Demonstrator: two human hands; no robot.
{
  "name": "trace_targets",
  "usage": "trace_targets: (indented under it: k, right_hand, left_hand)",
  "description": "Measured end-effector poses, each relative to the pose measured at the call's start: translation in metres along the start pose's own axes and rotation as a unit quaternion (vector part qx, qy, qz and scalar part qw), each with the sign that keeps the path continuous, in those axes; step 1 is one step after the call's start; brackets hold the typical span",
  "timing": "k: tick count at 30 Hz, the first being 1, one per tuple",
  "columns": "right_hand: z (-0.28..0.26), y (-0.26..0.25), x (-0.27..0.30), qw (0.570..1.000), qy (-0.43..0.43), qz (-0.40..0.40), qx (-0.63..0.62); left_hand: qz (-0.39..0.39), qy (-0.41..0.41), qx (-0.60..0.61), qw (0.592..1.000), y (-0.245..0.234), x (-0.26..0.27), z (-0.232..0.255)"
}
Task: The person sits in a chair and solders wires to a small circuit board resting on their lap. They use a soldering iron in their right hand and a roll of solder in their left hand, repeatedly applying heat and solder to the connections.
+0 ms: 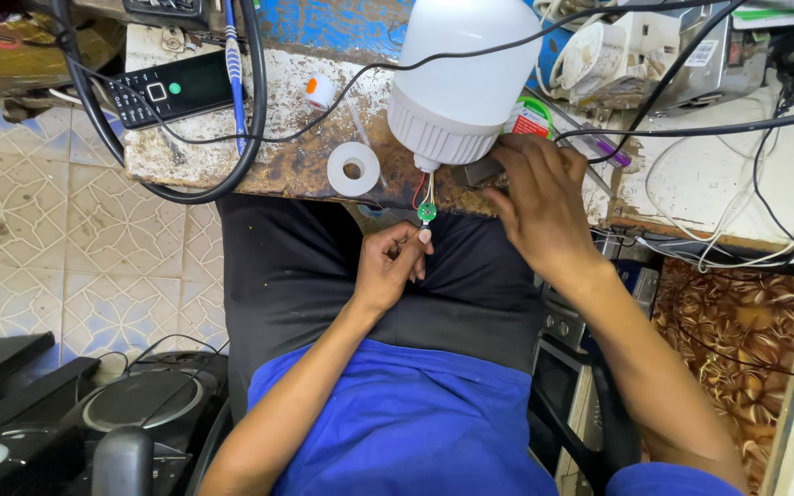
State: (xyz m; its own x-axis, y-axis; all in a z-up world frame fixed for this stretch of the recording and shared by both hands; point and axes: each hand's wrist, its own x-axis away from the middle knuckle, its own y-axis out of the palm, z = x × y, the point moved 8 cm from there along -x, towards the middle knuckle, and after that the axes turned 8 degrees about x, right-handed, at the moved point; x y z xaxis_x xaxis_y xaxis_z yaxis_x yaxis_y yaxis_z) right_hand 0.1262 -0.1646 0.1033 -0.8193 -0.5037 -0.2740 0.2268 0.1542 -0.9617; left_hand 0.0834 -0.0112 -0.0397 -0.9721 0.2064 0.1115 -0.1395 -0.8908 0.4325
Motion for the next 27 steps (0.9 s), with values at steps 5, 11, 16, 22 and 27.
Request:
trace_targets:
  k: [5, 11, 16, 22, 27]
  right_hand:
    - [0.006, 0.006, -0.001, 0.999, 0.003, 0.018, -0.041]
    - [-0.007, -0.008, -0.001, 0.992, 0.028, 0.047, -0.114]
    - [-0.019, -0.009, -0.006, 0.975, 0.039, 0.079, -0.202]
    - [-0.027, -0.002, -0.014, 0.957, 0.047, 0.100, -0.268]
    - [-0.029, 0.008, -0.013, 0.948, 0.059, 0.103, -0.296]
  left_hand:
    - [0.001, 0.003, 0.008, 1.000, -0.001, 0.000, 0.002]
    - [0.001, 0.000, 0.015, 1.000, -0.001, 0.000, 0.002]
    - [-0.004, 0.002, 0.010, 1.000, -0.001, -0.001, 0.003]
    - [0.000, 0.002, 0.012, 1.000, -0.001, -0.001, 0.006]
    - [-0.002, 0.001, 0.007, 1.000, 0.000, -0.003, 0.010]
